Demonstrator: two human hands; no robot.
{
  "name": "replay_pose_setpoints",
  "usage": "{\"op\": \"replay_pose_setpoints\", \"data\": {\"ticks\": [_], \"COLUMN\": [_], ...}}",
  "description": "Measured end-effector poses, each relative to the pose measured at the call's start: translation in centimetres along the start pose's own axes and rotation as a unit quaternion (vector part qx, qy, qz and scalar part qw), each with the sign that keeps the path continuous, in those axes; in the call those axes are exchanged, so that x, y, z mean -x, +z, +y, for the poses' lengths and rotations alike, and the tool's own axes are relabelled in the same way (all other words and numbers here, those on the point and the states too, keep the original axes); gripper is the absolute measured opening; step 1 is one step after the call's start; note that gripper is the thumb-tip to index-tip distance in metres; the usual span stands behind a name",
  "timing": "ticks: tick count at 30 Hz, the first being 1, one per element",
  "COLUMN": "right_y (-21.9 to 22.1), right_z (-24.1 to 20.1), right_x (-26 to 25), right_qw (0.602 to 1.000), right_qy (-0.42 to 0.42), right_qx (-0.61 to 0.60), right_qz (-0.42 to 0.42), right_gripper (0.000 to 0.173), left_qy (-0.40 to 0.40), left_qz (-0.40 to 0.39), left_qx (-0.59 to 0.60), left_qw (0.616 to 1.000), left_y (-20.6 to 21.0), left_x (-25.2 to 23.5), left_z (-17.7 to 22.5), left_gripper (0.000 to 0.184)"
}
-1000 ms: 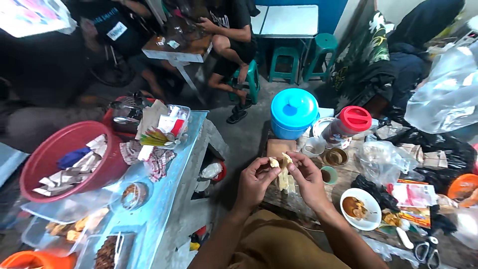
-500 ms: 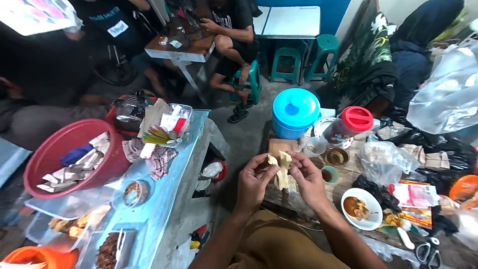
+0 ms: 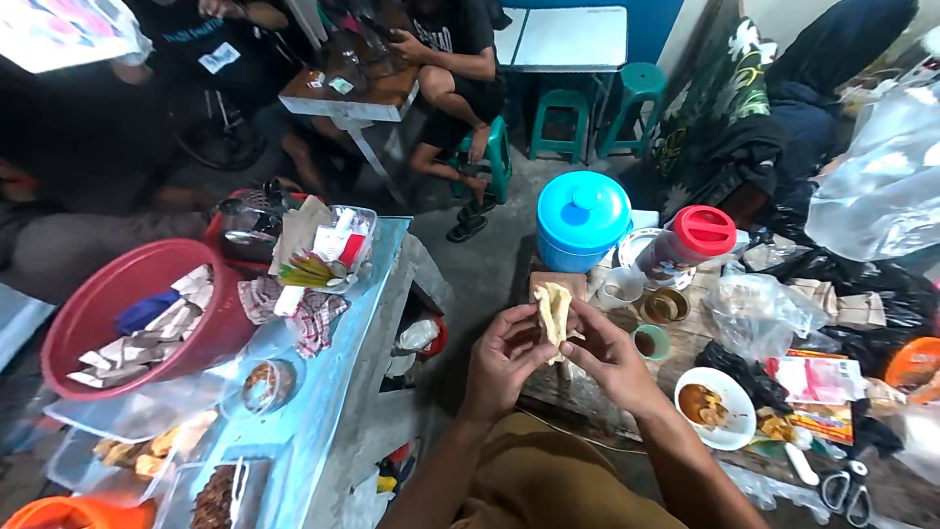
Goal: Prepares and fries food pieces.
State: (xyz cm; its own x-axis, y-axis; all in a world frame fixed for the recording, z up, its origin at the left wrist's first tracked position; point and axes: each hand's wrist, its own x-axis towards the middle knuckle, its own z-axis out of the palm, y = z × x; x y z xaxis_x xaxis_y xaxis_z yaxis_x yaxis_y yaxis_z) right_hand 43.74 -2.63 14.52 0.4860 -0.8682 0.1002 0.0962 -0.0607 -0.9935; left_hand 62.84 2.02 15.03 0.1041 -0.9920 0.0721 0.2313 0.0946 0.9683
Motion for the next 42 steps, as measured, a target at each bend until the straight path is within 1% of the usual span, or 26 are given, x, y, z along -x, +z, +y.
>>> {"op": "replay_pose_setpoints", "data": {"ticks": [5,9,15,19,22,25,28,36,42], "right_y": [0.1,0.0,0.0,0.1,0.5,0.7,0.8,0.6,0.3], "right_z": [-0.2,0.0,0.2,0.2,0.2,0.3,0.5,0.9,0.9], "right_x": [-0.1,-0.1,-0.2,-0.2,-0.3,-0.4,-0.4,-0.3,-0.3], "right_qw": [1.0,1.0,1.0,1.0,0.999,0.998,0.997,0.996,0.993], "right_qy": [0.003,0.004,0.021,0.027,0.03,0.038,0.043,0.048,0.074], "right_qx": [0.009,0.017,0.009,0.002,-0.005,0.003,0.012,0.012,0.028], "right_qz": [0.001,0.007,0.013,0.011,0.024,0.055,0.068,0.069,0.089], "right_gripper": [0.061,0.059,0.056,0.058,0.063,0.058,0.053,0.05,0.05], "left_qy": [0.002,-0.005,-0.022,-0.025,-0.024,-0.021,-0.027,-0.03,-0.031], "left_qz": [-0.023,-0.025,-0.029,-0.029,-0.03,-0.039,-0.041,-0.042,-0.036], "left_qx": [-0.022,-0.046,-0.038,-0.035,-0.033,-0.047,-0.053,-0.077,-0.077], "left_qw": [1.0,0.999,0.999,0.999,0.999,0.998,0.997,0.996,0.996], "left_y": [-0.3,-0.4,-0.5,-0.6,-0.7,-0.7,-0.7,-0.8,-1.0], "left_x": [-0.2,-0.3,-0.6,-0.7,-0.8,-0.8,-0.9,-1.0,-1.1], "left_z": [0.1,0.1,0.2,0.3,0.3,0.3,0.4,0.4,0.3], "left_gripper": [0.06,0.056,0.054,0.053,0.054,0.054,0.054,0.051,0.049]}}
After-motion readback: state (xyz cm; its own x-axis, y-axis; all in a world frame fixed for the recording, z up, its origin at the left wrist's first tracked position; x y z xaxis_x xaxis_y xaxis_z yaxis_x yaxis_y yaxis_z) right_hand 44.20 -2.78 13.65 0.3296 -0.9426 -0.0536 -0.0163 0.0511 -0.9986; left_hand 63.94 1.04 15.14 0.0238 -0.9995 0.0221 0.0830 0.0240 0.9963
